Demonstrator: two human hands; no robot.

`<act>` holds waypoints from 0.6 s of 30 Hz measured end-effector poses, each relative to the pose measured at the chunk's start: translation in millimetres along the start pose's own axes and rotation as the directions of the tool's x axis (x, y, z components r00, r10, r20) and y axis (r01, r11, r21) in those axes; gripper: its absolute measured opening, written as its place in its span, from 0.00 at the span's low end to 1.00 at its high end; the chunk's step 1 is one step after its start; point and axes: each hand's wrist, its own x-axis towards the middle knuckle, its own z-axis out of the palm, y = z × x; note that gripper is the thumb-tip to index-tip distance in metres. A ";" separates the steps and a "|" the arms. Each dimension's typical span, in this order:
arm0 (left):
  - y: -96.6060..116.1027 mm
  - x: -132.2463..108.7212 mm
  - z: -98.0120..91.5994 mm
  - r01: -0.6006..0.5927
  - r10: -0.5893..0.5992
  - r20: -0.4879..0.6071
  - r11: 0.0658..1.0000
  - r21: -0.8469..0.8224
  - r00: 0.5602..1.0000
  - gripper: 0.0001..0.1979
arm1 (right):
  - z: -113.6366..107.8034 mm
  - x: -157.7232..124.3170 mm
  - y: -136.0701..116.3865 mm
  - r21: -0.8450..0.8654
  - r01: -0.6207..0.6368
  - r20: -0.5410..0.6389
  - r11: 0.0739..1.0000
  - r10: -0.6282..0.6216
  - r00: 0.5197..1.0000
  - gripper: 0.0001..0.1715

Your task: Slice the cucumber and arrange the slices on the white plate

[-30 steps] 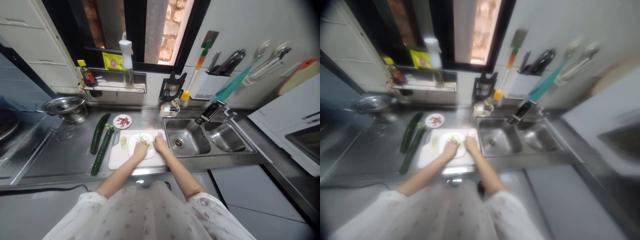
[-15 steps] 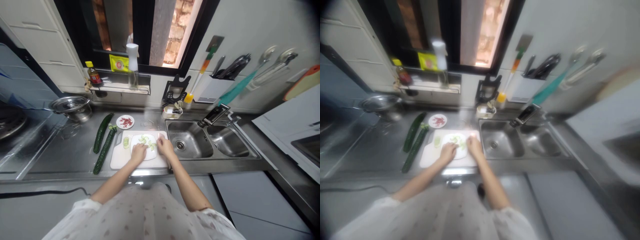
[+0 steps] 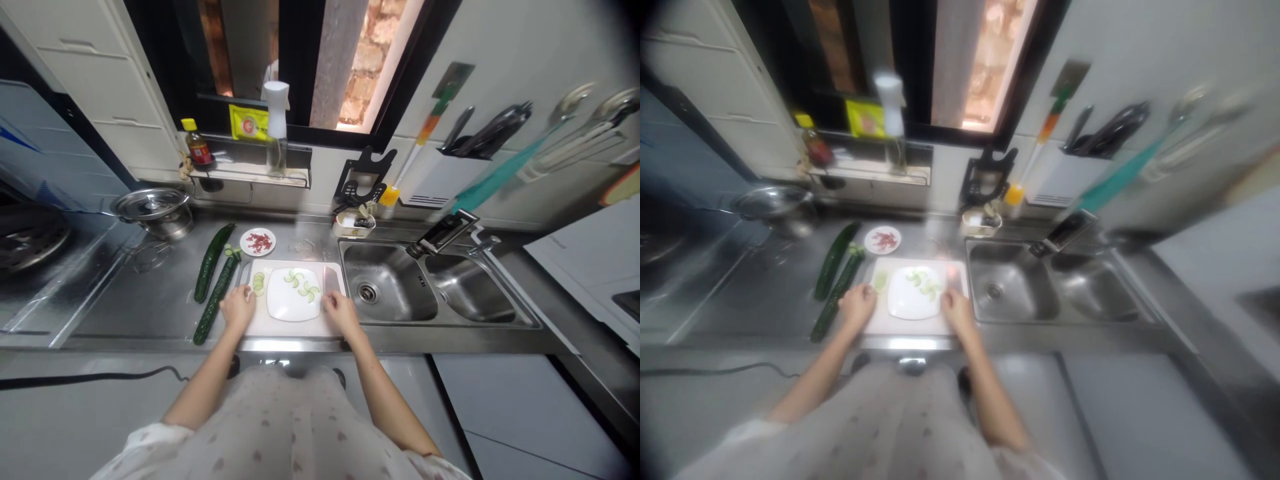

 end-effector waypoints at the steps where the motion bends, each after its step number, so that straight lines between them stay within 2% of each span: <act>1: 0.9 1.8 0.0 0.011 -0.011 0.011 1.000 0.013 1.000 0.15 | 0.8 0.2 -2.6 0.000 0.002 0.007 1.000 -0.002 1.000 0.14; 9: 9.2 8.3 6.3 0.069 -0.072 0.044 0.995 0.073 0.996 0.17 | 6.7 -1.5 -17.4 0.007 0.043 0.070 0.999 -0.044 0.997 0.14; 18: 12.1 9.8 10.8 0.102 -0.105 0.059 0.993 0.056 0.993 0.15 | 11.1 -4.8 -9.0 -0.008 0.043 0.079 0.999 -0.042 0.996 0.13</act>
